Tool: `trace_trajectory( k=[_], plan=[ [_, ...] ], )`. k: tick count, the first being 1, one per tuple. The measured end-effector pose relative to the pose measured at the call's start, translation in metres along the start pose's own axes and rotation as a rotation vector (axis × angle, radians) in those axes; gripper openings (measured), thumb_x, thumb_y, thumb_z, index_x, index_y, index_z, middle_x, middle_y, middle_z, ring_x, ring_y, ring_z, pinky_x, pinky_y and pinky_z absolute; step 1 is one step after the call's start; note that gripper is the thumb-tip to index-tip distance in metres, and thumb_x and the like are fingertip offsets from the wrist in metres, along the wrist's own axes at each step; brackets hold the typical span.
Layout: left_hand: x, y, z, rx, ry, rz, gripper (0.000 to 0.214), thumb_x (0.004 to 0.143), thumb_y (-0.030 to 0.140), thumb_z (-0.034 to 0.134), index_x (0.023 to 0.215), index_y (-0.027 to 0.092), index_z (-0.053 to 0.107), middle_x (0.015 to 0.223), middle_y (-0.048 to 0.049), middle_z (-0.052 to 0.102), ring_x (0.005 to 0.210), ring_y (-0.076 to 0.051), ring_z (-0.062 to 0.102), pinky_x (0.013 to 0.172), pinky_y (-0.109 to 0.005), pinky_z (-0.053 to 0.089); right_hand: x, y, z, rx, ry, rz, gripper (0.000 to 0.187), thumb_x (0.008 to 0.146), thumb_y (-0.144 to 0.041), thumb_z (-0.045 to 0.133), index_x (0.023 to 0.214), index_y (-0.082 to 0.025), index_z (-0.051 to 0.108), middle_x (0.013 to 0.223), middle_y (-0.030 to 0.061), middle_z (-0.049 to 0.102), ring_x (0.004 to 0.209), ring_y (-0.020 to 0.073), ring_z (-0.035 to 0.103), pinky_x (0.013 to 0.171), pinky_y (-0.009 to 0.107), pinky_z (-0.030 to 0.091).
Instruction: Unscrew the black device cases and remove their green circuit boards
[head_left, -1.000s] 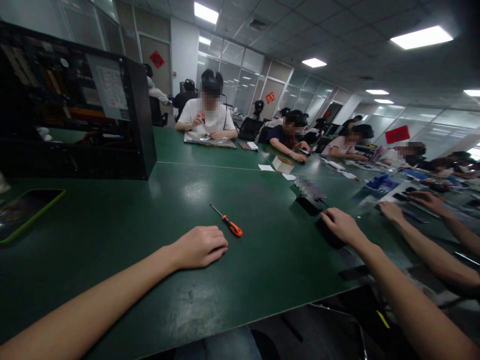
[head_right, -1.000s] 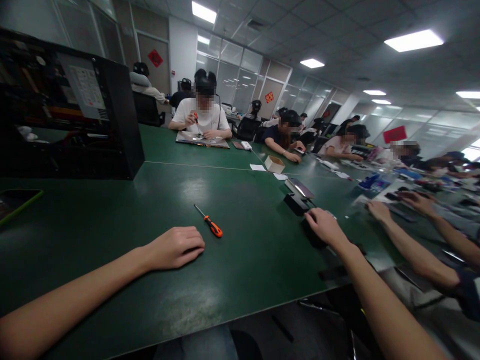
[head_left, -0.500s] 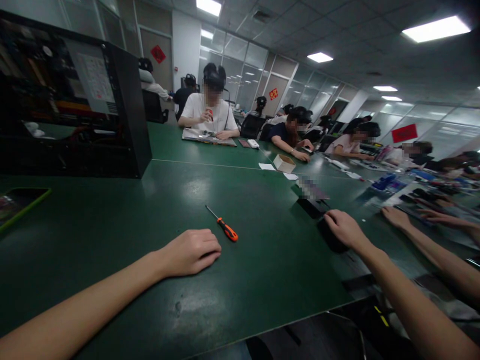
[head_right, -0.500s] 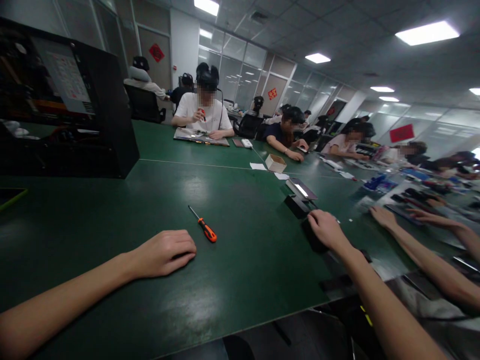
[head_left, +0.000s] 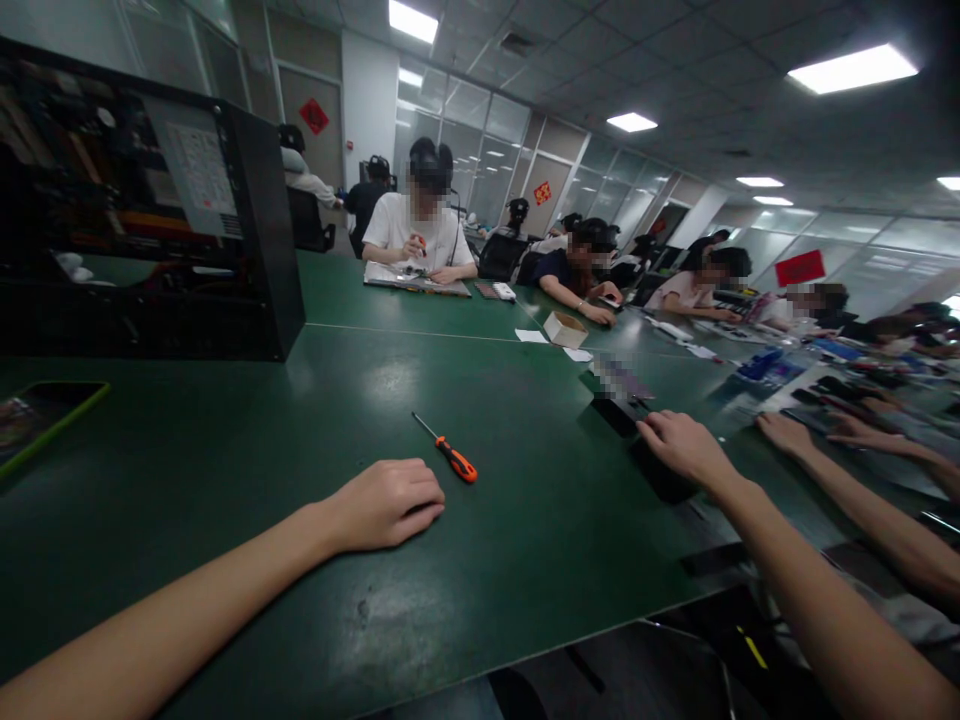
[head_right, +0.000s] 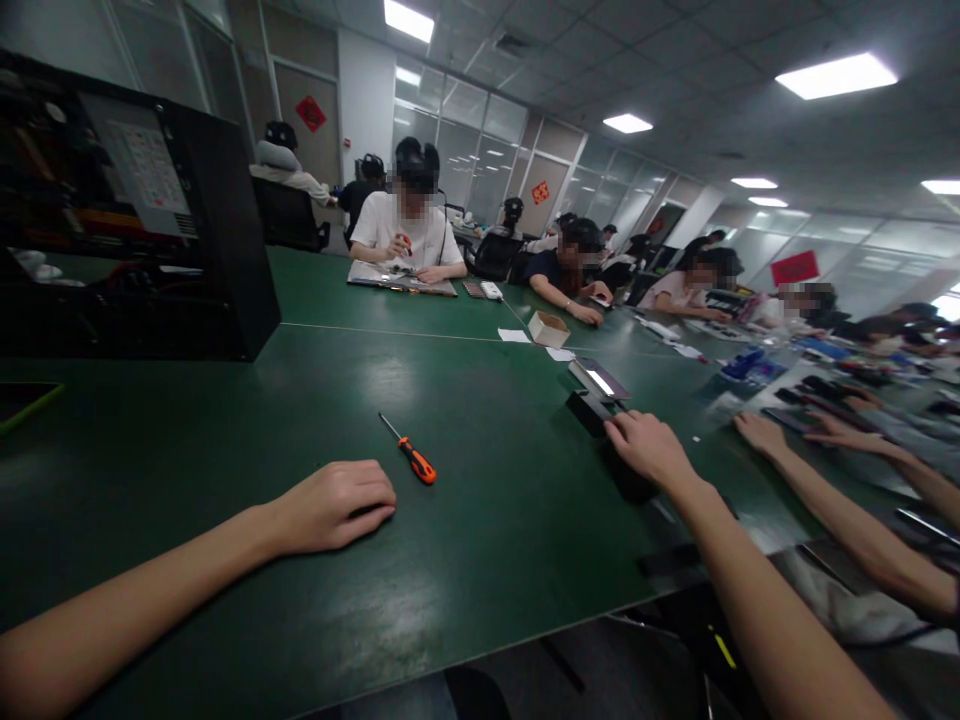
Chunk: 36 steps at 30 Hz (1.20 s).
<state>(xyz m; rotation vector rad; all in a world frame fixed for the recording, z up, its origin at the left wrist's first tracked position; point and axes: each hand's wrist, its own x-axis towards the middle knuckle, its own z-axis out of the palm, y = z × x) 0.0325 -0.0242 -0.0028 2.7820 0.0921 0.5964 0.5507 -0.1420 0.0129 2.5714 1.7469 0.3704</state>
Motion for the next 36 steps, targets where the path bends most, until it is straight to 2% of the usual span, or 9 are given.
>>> trace_trajectory(
  k=[3,5,10,15,19,22,24,29,36],
  plan=[
    [0.0,0.0,0.001,0.006,-0.01,0.0,0.02,0.103,0.024,0.051,0.096,0.016,0.069,0.089,-0.0065,0.071,0.084,-0.019,0.065,0.077,-0.03,0.051,0.019,-0.013,-0.005,-0.015,-0.021,0.098,0.044,0.097,-0.049,0.046,0.106,-0.012,0.067,0.12,0.0256,0.065,0.106,0.0357,0.063,0.091,0.046,0.047],
    [0.0,0.0,0.001,0.005,-0.012,-0.003,0.02,0.103,0.024,0.052,0.096,0.016,0.069,0.089,-0.0066,0.071,0.084,-0.02,0.065,0.077,-0.03,0.051,0.031,-0.028,-0.005,-0.005,-0.061,0.158,0.043,0.093,-0.046,0.056,0.109,-0.007,0.064,0.111,0.0289,0.068,0.097,0.0365,0.066,0.081,0.045,0.049],
    [0.0,0.001,0.0,-0.025,-0.006,-0.035,0.021,0.102,0.024,0.051,0.096,0.017,0.07,0.089,-0.0067,0.071,0.083,-0.02,0.066,0.077,-0.031,0.052,0.045,-0.085,-0.005,0.081,-0.066,0.135,0.026,0.092,-0.033,0.059,0.106,-0.012,0.057,0.097,0.0208,0.07,0.084,0.0301,0.067,0.07,0.037,0.046],
    [-0.001,-0.001,-0.001,-0.124,0.104,-0.211,0.02,0.099,0.023,0.055,0.116,0.02,0.066,0.112,-0.0075,0.071,0.104,-0.022,0.067,0.095,-0.036,0.054,0.035,-0.164,-0.025,0.251,0.065,-0.077,0.017,0.095,-0.037,0.056,0.098,-0.022,0.051,0.102,0.0115,0.066,0.091,0.0247,0.063,0.075,0.033,0.045],
    [-0.002,-0.008,0.001,-0.086,0.386,-0.422,0.047,0.099,0.031,0.057,0.144,0.022,0.045,0.144,-0.014,0.054,0.132,-0.028,0.054,0.111,-0.046,0.048,0.005,-0.237,-0.058,0.549,0.236,-0.376,0.015,0.094,-0.035,0.056,0.093,-0.023,0.046,0.099,0.0085,0.061,0.087,0.0227,0.058,0.075,0.034,0.044],
    [-0.003,-0.016,0.001,0.005,0.605,-0.521,0.059,0.098,0.039,0.056,0.149,0.019,0.035,0.153,-0.0184,0.042,0.144,-0.032,0.042,0.118,-0.054,0.038,-0.022,-0.286,-0.071,0.695,0.214,-0.595,0.016,0.094,-0.031,0.058,0.089,-0.023,0.045,0.092,0.0046,0.058,0.081,0.0202,0.055,0.071,0.031,0.042],
    [-0.002,-0.021,0.0,0.01,0.609,-0.557,0.056,0.098,0.042,0.054,0.145,0.017,0.04,0.15,-0.0186,0.047,0.142,-0.033,0.044,0.119,-0.056,0.035,-0.037,-0.31,-0.068,0.693,0.194,-0.676,0.016,0.093,-0.03,0.061,0.089,-0.023,0.048,0.092,0.0047,0.059,0.081,0.0197,0.054,0.072,0.032,0.043],
    [0.001,-0.028,-0.006,-0.102,0.358,-0.665,0.04,0.097,0.047,0.051,0.121,0.016,0.061,0.119,-0.0135,0.069,0.111,-0.031,0.066,0.1,-0.05,0.053,-0.048,-0.327,-0.042,0.7,0.145,-0.744,0.012,0.095,-0.031,0.06,0.096,-0.02,0.053,0.104,0.01,0.064,0.093,0.0233,0.057,0.082,0.037,0.047],
    [-0.001,-0.031,-0.008,-0.11,0.355,-0.658,0.042,0.097,0.048,0.05,0.123,0.019,0.066,0.124,-0.0121,0.071,0.114,-0.03,0.067,0.101,-0.046,0.053,-0.044,-0.315,-0.037,0.851,0.072,-0.795,0.036,0.093,-0.033,0.068,0.123,-0.019,0.054,0.124,0.0129,0.064,0.11,0.0257,0.058,0.097,0.044,0.049]
  ],
)
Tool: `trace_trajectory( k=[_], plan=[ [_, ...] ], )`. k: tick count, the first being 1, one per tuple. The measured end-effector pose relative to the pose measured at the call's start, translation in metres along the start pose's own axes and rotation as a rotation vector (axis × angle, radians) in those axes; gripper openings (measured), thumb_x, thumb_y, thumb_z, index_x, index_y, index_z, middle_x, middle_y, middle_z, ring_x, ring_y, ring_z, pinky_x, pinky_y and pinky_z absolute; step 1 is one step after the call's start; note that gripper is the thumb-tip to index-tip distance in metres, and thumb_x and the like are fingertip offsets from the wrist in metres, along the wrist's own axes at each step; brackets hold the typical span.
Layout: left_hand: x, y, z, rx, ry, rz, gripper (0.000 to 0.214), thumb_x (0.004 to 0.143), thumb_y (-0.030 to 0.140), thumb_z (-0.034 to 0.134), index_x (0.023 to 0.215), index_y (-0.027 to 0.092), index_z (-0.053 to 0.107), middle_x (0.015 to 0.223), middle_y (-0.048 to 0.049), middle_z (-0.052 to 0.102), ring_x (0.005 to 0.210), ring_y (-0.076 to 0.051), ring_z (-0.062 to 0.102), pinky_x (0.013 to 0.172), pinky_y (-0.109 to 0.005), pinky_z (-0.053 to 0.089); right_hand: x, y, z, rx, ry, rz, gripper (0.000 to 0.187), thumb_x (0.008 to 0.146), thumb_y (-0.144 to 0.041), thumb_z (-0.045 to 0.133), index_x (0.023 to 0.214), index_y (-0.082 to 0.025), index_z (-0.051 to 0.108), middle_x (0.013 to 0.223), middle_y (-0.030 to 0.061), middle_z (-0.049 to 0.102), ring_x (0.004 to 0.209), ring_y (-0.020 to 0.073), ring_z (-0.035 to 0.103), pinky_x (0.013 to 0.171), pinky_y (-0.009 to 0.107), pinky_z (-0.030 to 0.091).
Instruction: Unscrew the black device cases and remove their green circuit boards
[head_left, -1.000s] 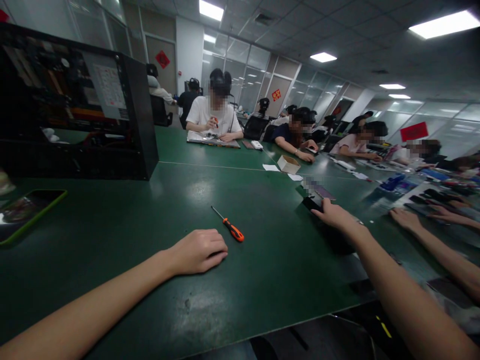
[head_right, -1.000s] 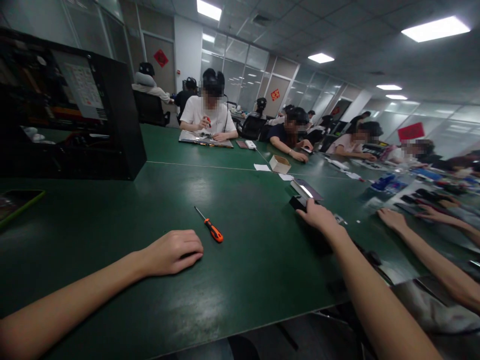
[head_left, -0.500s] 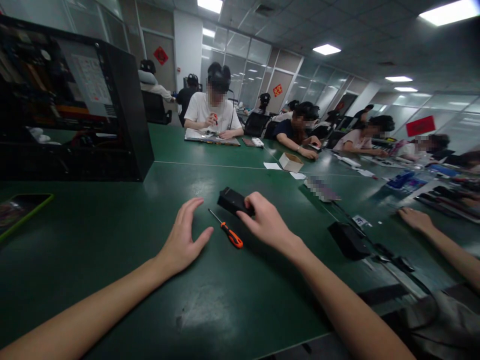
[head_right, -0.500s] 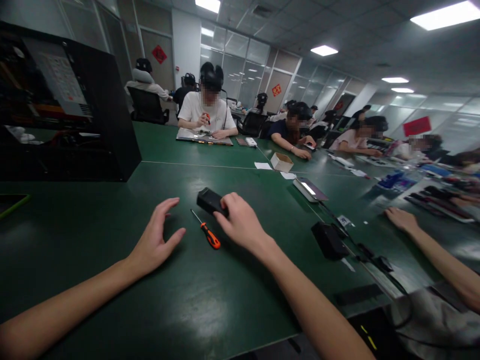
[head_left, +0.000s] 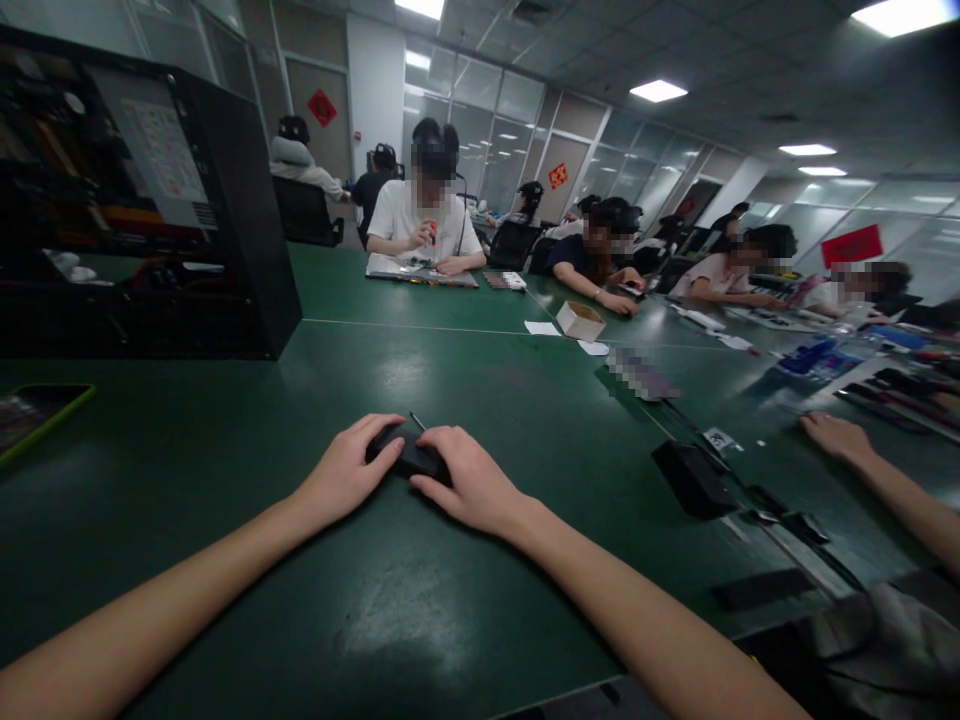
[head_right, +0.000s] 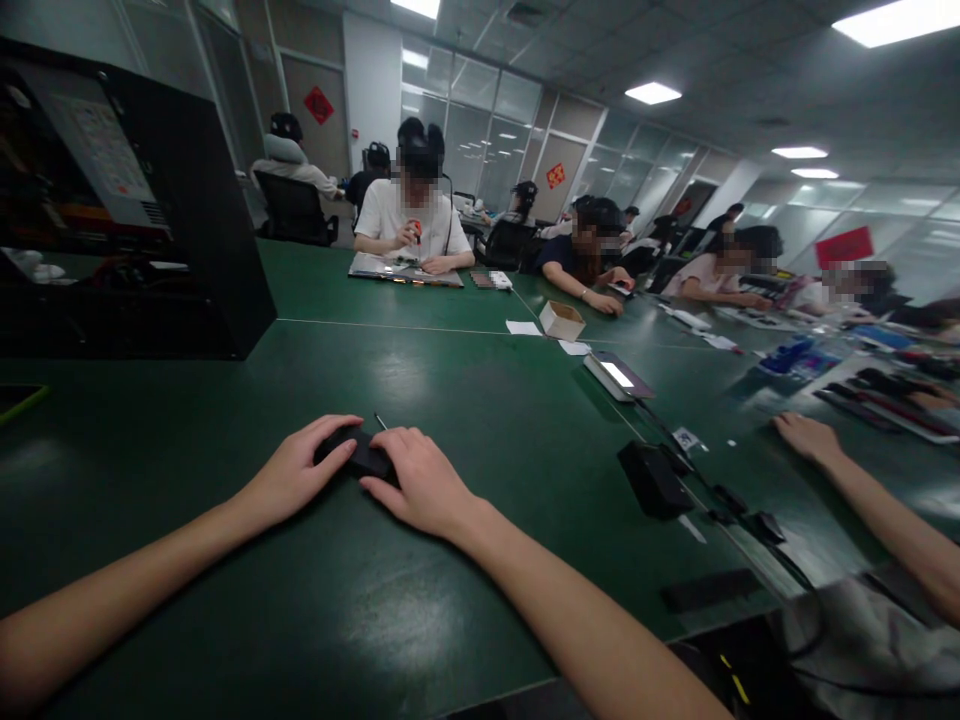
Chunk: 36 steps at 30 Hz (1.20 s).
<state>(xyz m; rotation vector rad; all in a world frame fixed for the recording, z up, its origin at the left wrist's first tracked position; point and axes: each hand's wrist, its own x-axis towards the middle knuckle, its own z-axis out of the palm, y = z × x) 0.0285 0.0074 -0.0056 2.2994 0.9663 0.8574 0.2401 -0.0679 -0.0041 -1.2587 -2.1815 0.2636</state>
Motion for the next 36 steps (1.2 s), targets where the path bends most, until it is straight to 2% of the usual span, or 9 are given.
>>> trace_trajectory(
  k=[5,8,13,15,18,22,28,32,36],
  plan=[
    [0.002,-0.005,-0.001,-0.02,0.001,-0.049,0.046,0.097,0.046,0.047,0.128,0.017,0.065,0.128,-0.0132,0.07,0.12,-0.03,0.065,0.108,-0.048,0.049,0.001,0.002,0.002,0.024,-0.005,-0.013,0.042,0.091,-0.034,0.07,0.126,-0.018,0.054,0.126,0.0135,0.064,0.111,0.0262,0.057,0.098,0.045,0.048],
    [0.005,-0.007,-0.004,-0.081,0.063,-0.131,0.048,0.094,0.048,0.051,0.128,0.016,0.061,0.122,-0.0138,0.071,0.115,-0.03,0.068,0.105,-0.048,0.051,0.003,0.003,0.005,0.015,0.0,-0.033,0.047,0.09,-0.04,0.072,0.127,-0.017,0.054,0.126,0.0139,0.064,0.112,0.0269,0.057,0.097,0.044,0.048],
    [0.012,-0.009,-0.013,-0.127,0.154,-0.239,0.04,0.086,0.054,0.062,0.103,0.018,0.064,0.1,-0.0081,0.073,0.095,-0.027,0.071,0.089,-0.042,0.058,0.005,0.002,0.007,-0.056,-0.018,-0.083,0.058,0.089,-0.049,0.072,0.134,-0.017,0.054,0.128,0.0127,0.066,0.112,0.029,0.057,0.094,0.044,0.047],
    [0.015,-0.01,-0.016,-0.107,0.148,-0.246,0.04,0.085,0.057,0.063,0.095,0.018,0.067,0.096,-0.0077,0.073,0.093,-0.027,0.07,0.089,-0.042,0.057,0.005,0.001,0.005,-0.078,-0.028,-0.093,0.058,0.091,-0.047,0.07,0.138,-0.017,0.052,0.128,0.0123,0.066,0.113,0.0293,0.057,0.094,0.044,0.047],
    [0.016,-0.012,-0.018,-0.102,0.157,-0.253,0.041,0.083,0.06,0.066,0.09,0.019,0.068,0.102,-0.0084,0.073,0.098,-0.028,0.069,0.094,-0.042,0.055,0.004,0.003,0.001,-0.096,-0.043,-0.093,0.053,0.094,-0.041,0.066,0.139,-0.017,0.052,0.127,0.0119,0.067,0.113,0.0286,0.057,0.093,0.042,0.047],
    [0.017,-0.011,-0.018,-0.11,0.157,-0.277,0.045,0.082,0.064,0.068,0.091,0.02,0.07,0.107,-0.0087,0.073,0.103,-0.03,0.068,0.098,-0.045,0.054,0.004,0.004,-0.001,-0.123,-0.049,-0.099,0.049,0.096,-0.035,0.063,0.14,-0.018,0.051,0.124,0.0109,0.068,0.11,0.0282,0.057,0.091,0.042,0.048],
    [0.017,0.001,-0.02,-0.086,0.144,-0.292,0.048,0.082,0.065,0.068,0.095,0.019,0.07,0.109,-0.0066,0.074,0.103,-0.031,0.068,0.099,-0.047,0.054,0.004,0.002,-0.001,-0.133,-0.042,-0.103,0.047,0.098,-0.035,0.057,0.142,-0.018,0.05,0.123,0.0111,0.068,0.107,0.0283,0.057,0.087,0.043,0.048],
    [0.016,0.0,-0.02,-0.055,0.097,-0.259,0.053,0.082,0.063,0.068,0.109,0.018,0.069,0.116,-0.0097,0.074,0.108,-0.033,0.068,0.1,-0.05,0.054,0.004,0.003,-0.002,-0.134,-0.024,-0.106,0.043,0.1,-0.034,0.053,0.141,-0.018,0.051,0.12,0.0095,0.069,0.105,0.0273,0.058,0.087,0.042,0.049],
    [0.017,-0.004,-0.021,0.035,0.034,-0.197,0.058,0.082,0.067,0.065,0.119,0.023,0.069,0.125,-0.0108,0.072,0.121,-0.036,0.064,0.11,-0.054,0.047,0.004,0.007,-0.003,-0.128,-0.02,-0.102,0.041,0.101,-0.029,0.05,0.141,-0.02,0.053,0.119,0.009,0.069,0.105,0.0266,0.058,0.087,0.04,0.05]
  ],
)
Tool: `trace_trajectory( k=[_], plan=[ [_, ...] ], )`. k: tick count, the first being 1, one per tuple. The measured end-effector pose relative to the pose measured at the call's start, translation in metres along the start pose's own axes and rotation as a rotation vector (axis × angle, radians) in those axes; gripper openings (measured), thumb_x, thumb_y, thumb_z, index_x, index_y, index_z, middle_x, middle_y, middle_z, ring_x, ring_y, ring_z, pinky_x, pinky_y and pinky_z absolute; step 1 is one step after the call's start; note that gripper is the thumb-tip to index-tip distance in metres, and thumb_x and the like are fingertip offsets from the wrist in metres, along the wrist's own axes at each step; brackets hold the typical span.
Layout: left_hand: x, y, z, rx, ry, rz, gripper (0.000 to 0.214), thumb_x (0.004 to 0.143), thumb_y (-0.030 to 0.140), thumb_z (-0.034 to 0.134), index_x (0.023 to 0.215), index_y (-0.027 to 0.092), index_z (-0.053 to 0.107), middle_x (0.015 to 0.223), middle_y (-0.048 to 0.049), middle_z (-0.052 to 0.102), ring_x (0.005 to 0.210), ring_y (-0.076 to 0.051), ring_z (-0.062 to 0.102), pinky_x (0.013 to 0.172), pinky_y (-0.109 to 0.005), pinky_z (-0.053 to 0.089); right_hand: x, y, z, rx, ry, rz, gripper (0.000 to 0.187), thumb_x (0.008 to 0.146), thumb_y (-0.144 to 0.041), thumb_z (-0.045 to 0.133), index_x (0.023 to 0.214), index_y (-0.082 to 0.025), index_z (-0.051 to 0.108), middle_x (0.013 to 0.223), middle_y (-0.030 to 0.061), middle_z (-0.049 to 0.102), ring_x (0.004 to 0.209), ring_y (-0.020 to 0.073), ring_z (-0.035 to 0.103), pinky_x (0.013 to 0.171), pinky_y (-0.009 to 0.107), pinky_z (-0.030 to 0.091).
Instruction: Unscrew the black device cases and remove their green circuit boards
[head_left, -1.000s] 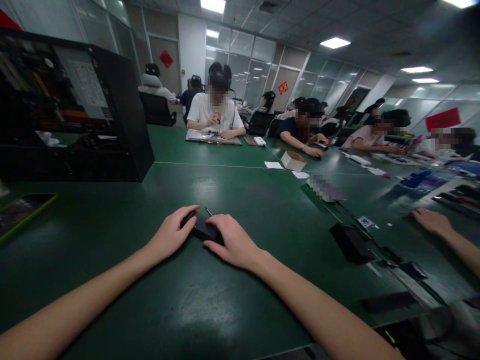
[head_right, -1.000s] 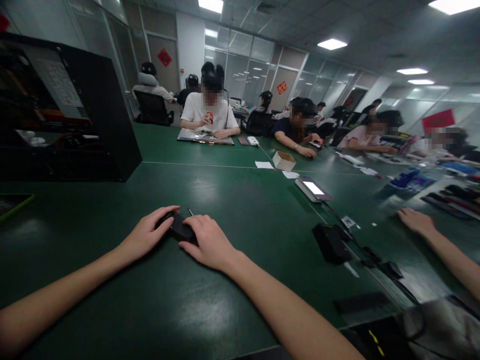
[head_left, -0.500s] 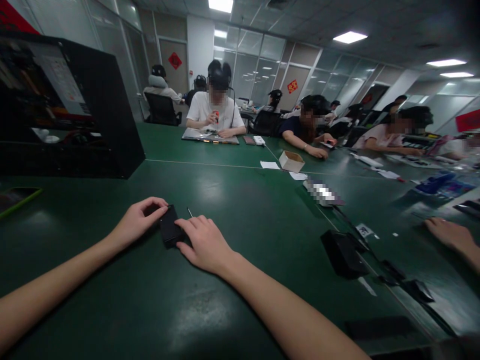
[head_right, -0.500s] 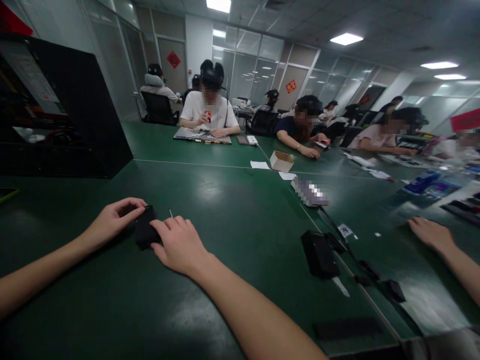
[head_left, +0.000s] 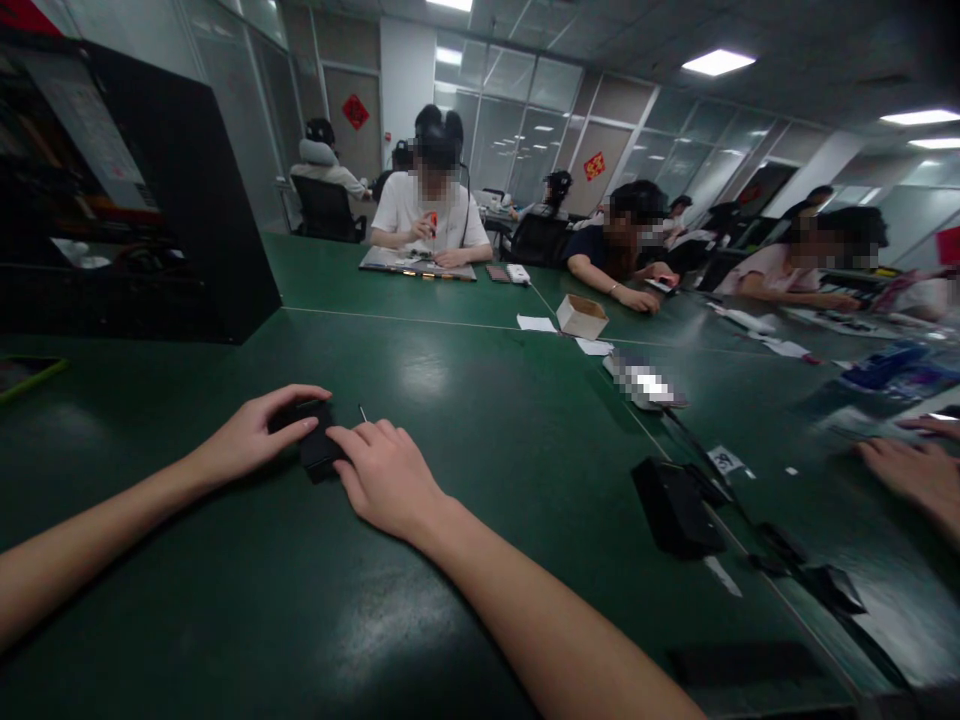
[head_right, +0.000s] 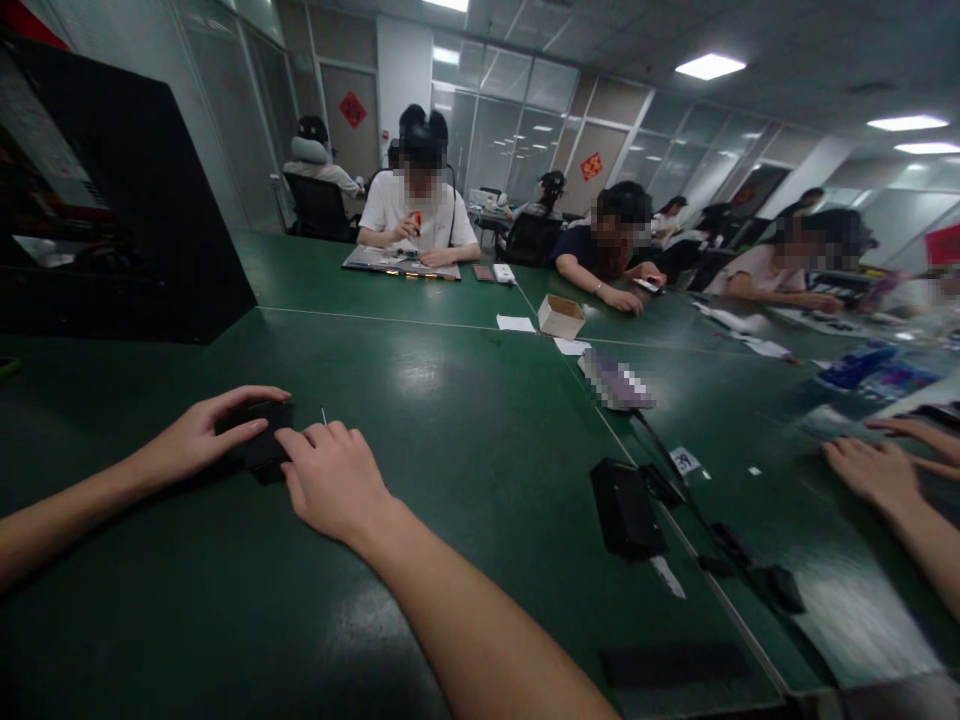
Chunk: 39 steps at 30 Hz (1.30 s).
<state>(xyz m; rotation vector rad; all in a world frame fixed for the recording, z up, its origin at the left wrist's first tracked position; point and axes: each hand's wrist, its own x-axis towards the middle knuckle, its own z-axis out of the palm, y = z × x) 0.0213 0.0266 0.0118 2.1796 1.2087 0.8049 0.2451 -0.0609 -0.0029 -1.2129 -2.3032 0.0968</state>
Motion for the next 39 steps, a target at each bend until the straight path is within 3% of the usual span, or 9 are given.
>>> trace_trajectory(
  k=[5,12,19,25,29,34,39],
  plan=[
    [-0.001,0.002,-0.002,0.03,-0.032,0.084,0.055,0.081,0.07,0.065,0.113,0.026,0.071,0.128,-0.0096,0.07,0.125,-0.034,0.062,0.114,-0.049,0.043,0.001,0.006,0.0,0.045,0.021,0.056,0.041,0.1,-0.023,0.046,0.14,-0.022,0.056,0.119,0.0091,0.068,0.106,0.0256,0.057,0.091,0.041,0.05],
    [-0.005,-0.004,-0.007,0.125,-0.073,0.181,0.043,0.083,0.063,0.066,0.104,0.027,0.076,0.107,-0.0068,0.072,0.103,-0.029,0.067,0.098,-0.043,0.054,0.0,0.008,-0.002,0.006,0.0,0.009,0.044,0.1,-0.02,0.044,0.142,-0.022,0.056,0.117,0.0094,0.066,0.103,0.0253,0.056,0.093,0.041,0.05],
    [-0.009,-0.009,-0.005,0.13,-0.121,0.312,0.04,0.084,0.056,0.07,0.11,0.027,0.077,0.108,-0.0084,0.073,0.101,-0.028,0.068,0.094,-0.041,0.055,-0.001,0.009,-0.002,-0.018,-0.016,-0.027,0.05,0.097,-0.015,0.043,0.146,-0.022,0.052,0.122,0.0113,0.064,0.106,0.0263,0.054,0.094,0.042,0.052],
    [-0.013,0.01,0.002,0.121,-0.126,0.274,0.041,0.089,0.054,0.064,0.115,0.024,0.074,0.113,-0.0091,0.075,0.104,-0.028,0.069,0.097,-0.042,0.055,-0.002,0.017,0.001,0.007,0.044,0.097,0.04,0.096,-0.019,0.052,0.135,-0.013,0.059,0.136,0.0169,0.054,0.122,0.0287,0.048,0.103,0.042,0.05],
    [-0.014,0.018,0.007,0.134,-0.1,0.241,0.043,0.09,0.055,0.065,0.116,0.022,0.074,0.112,-0.0088,0.076,0.101,-0.028,0.071,0.092,-0.039,0.056,-0.002,0.021,-0.004,-0.118,0.005,0.241,0.044,0.096,-0.026,0.054,0.137,-0.012,0.056,0.142,0.0203,0.05,0.123,0.0315,0.05,0.1,0.044,0.051],
    [-0.013,0.017,0.01,0.098,-0.106,0.202,0.046,0.088,0.056,0.066,0.116,0.02,0.074,0.112,-0.0087,0.076,0.101,-0.027,0.071,0.09,-0.037,0.054,-0.004,0.025,-0.012,-0.236,-0.102,0.419,0.042,0.099,-0.031,0.053,0.136,-0.012,0.055,0.119,0.0189,0.064,0.102,0.03,0.065,0.086,0.042,0.054],
    [-0.013,0.016,0.01,0.027,-0.125,0.206,0.043,0.087,0.052,0.069,0.115,0.019,0.075,0.113,-0.0084,0.076,0.102,-0.026,0.071,0.092,-0.036,0.053,-0.004,0.038,-0.027,-0.066,-0.041,0.376,0.026,0.098,-0.024,0.055,0.12,-0.015,0.066,0.114,0.0141,0.071,0.103,0.0243,0.068,0.093,0.036,0.051]
  ],
)
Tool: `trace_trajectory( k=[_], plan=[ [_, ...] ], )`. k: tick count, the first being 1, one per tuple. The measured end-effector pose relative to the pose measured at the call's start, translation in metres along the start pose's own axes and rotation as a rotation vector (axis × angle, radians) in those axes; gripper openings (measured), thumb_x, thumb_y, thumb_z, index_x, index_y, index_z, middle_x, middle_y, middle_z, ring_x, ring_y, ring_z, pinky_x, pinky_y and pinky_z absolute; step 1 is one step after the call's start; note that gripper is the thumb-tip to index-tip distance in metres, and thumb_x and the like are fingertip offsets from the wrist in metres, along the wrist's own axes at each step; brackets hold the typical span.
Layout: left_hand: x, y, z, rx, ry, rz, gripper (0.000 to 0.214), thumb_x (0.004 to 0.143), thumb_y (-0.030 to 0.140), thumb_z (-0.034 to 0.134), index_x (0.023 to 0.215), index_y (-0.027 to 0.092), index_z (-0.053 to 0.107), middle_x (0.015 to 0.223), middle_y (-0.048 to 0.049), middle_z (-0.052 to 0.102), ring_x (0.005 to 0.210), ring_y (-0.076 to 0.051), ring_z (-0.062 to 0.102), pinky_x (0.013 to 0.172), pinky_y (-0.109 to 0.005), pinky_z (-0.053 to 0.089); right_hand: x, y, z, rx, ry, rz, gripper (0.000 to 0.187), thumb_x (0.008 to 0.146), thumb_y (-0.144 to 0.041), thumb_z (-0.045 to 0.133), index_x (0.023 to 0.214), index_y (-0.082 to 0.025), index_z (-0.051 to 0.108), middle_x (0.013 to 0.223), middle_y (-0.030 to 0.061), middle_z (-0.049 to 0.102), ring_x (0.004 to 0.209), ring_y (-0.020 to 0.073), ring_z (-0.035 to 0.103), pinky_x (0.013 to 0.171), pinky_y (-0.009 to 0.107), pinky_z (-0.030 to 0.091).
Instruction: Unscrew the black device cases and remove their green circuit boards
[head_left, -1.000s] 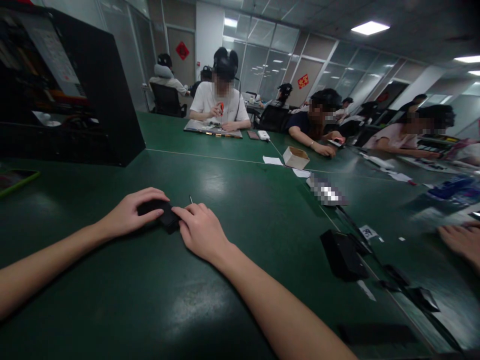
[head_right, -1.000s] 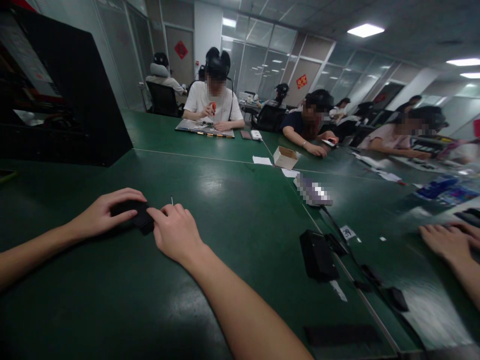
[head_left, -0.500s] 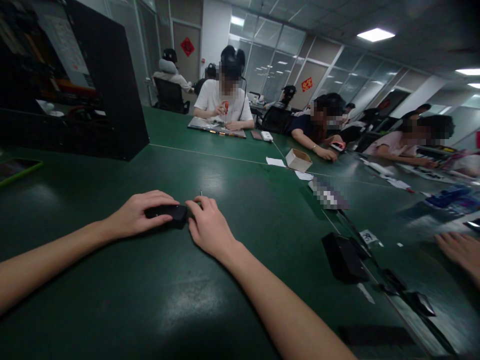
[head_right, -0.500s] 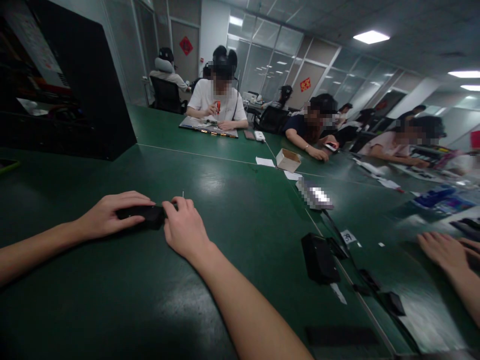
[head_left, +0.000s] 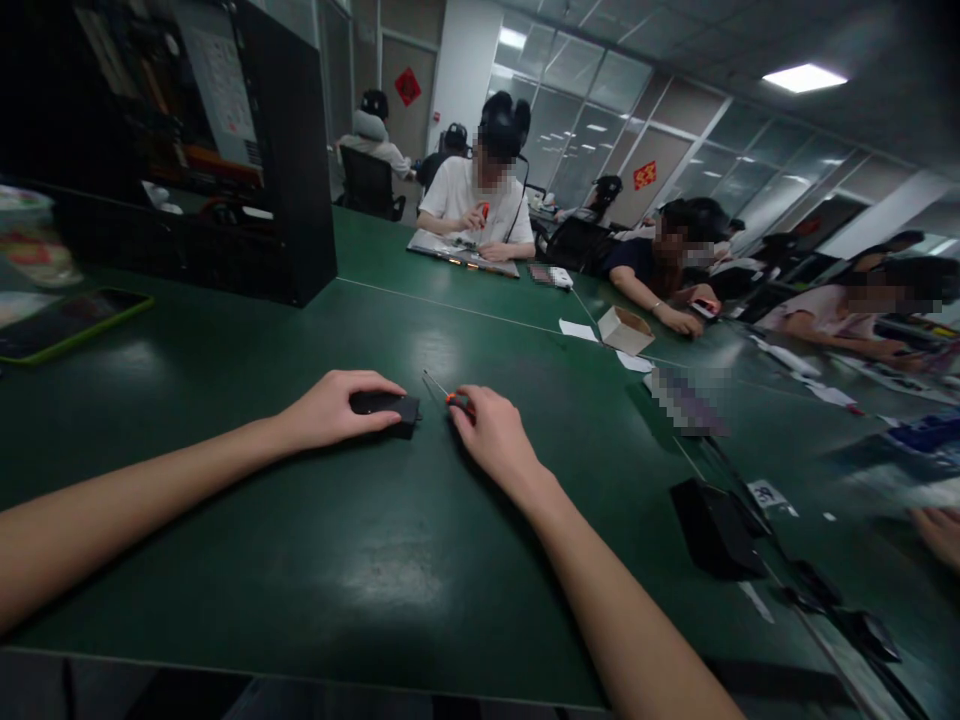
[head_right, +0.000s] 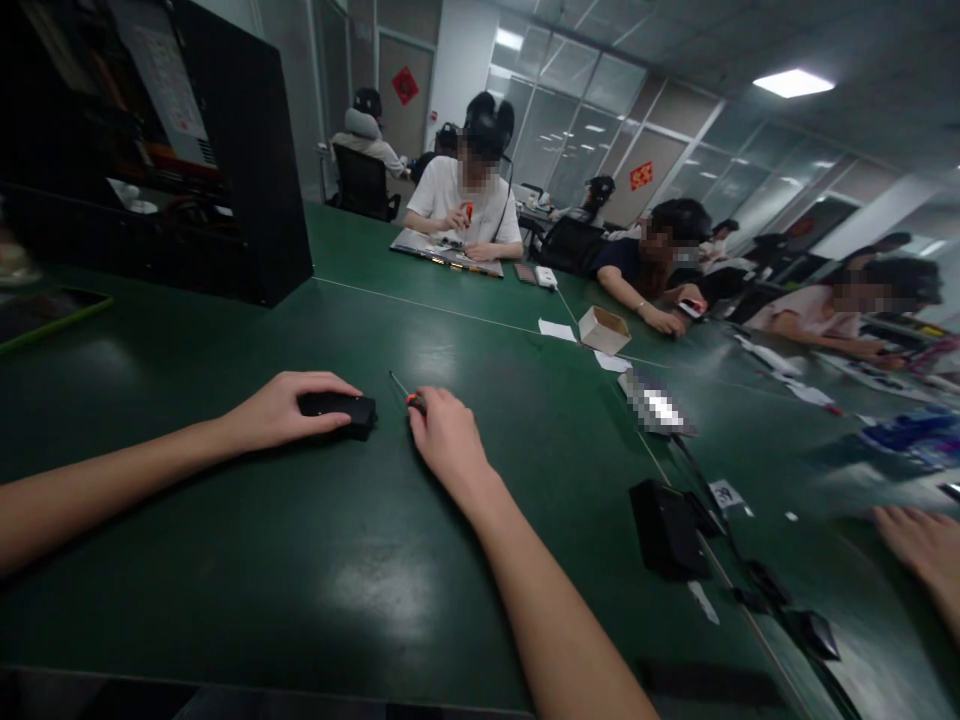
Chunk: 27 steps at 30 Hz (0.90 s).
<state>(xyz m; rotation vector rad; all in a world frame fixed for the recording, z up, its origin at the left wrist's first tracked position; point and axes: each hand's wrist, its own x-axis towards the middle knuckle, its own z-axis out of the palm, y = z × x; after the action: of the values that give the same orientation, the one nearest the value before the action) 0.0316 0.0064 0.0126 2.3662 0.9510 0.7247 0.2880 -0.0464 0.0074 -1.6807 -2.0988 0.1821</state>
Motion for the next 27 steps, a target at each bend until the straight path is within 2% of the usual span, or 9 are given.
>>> trace_trajectory(
  k=[2,4,7,10,13,16,22,27],
  plan=[
    [0.0,-0.001,0.0,-0.023,-0.002,0.034,0.041,0.089,0.05,0.069,0.116,0.019,0.075,0.114,-0.0089,0.076,0.103,-0.026,0.07,0.093,-0.036,0.052,0.005,0.001,-0.014,0.124,0.103,-0.019,0.02,0.095,-0.024,0.06,0.111,-0.015,0.068,0.111,0.0118,0.073,0.102,0.0218,0.068,0.094,0.034,0.051],
    [-0.001,-0.003,0.0,-0.042,-0.015,0.074,0.039,0.089,0.047,0.07,0.116,0.019,0.074,0.114,-0.0087,0.075,0.104,-0.025,0.07,0.093,-0.035,0.052,0.013,-0.007,-0.035,0.258,0.24,-0.025,0.015,0.091,-0.026,0.066,0.102,-0.016,0.068,0.101,0.0091,0.074,0.093,0.0205,0.069,0.087,0.033,0.051],
    [-0.001,-0.007,0.0,-0.065,-0.042,0.125,0.036,0.09,0.044,0.072,0.117,0.019,0.074,0.114,-0.0081,0.074,0.103,-0.024,0.07,0.092,-0.033,0.051,0.027,-0.034,-0.075,0.307,0.334,-0.1,0.018,0.088,-0.029,0.07,0.101,-0.017,0.066,0.087,0.0033,0.071,0.077,0.0177,0.064,0.074,0.03,0.049],
    [-0.002,-0.011,0.0,-0.072,-0.044,0.138,0.036,0.091,0.043,0.072,0.119,0.02,0.073,0.113,-0.0073,0.074,0.102,-0.023,0.07,0.091,-0.032,0.051,0.037,-0.07,-0.115,0.199,0.252,-0.274,0.016,0.091,-0.024,0.066,0.105,-0.017,0.065,0.086,0.002,0.069,0.075,0.0159,0.061,0.07,0.028,0.045],
    [-0.005,-0.012,0.0,-0.068,-0.036,0.146,0.035,0.091,0.042,0.072,0.119,0.02,0.073,0.112,-0.0068,0.075,0.101,-0.023,0.07,0.09,-0.031,0.051,0.043,-0.095,-0.139,0.066,0.07,-0.344,0.008,0.089,-0.017,0.067,0.096,-0.017,0.068,0.088,0.0027,0.069,0.078,0.0159,0.061,0.069,0.027,0.042],
    [-0.009,-0.012,-0.002,-0.071,-0.039,0.157,0.035,0.09,0.04,0.073,0.119,0.019,0.073,0.112,-0.0068,0.076,0.101,-0.022,0.071,0.09,-0.031,0.052,0.046,-0.101,-0.143,0.02,-0.053,-0.349,0.006,0.088,-0.016,0.068,0.093,-0.017,0.069,0.088,0.0029,0.07,0.078,0.016,0.061,0.068,0.027,0.041],
    [-0.012,-0.012,-0.003,-0.062,-0.037,0.156,0.038,0.09,0.039,0.073,0.122,0.018,0.072,0.113,-0.007,0.077,0.1,-0.023,0.073,0.088,-0.03,0.053,0.056,-0.096,-0.122,0.049,-0.115,-0.438,0.008,0.09,-0.015,0.063,0.096,-0.016,0.069,0.088,0.003,0.071,0.078,0.0152,0.061,0.071,0.025,0.041],
    [-0.011,-0.013,-0.002,-0.079,-0.027,0.18,0.036,0.09,0.039,0.074,0.119,0.018,0.073,0.113,-0.007,0.077,0.101,-0.023,0.073,0.09,-0.03,0.053,0.061,-0.102,-0.112,0.072,-0.136,-0.494,0.012,0.09,-0.015,0.061,0.099,-0.016,0.069,0.093,0.0038,0.072,0.082,0.0157,0.062,0.074,0.026,0.041]
  ],
)
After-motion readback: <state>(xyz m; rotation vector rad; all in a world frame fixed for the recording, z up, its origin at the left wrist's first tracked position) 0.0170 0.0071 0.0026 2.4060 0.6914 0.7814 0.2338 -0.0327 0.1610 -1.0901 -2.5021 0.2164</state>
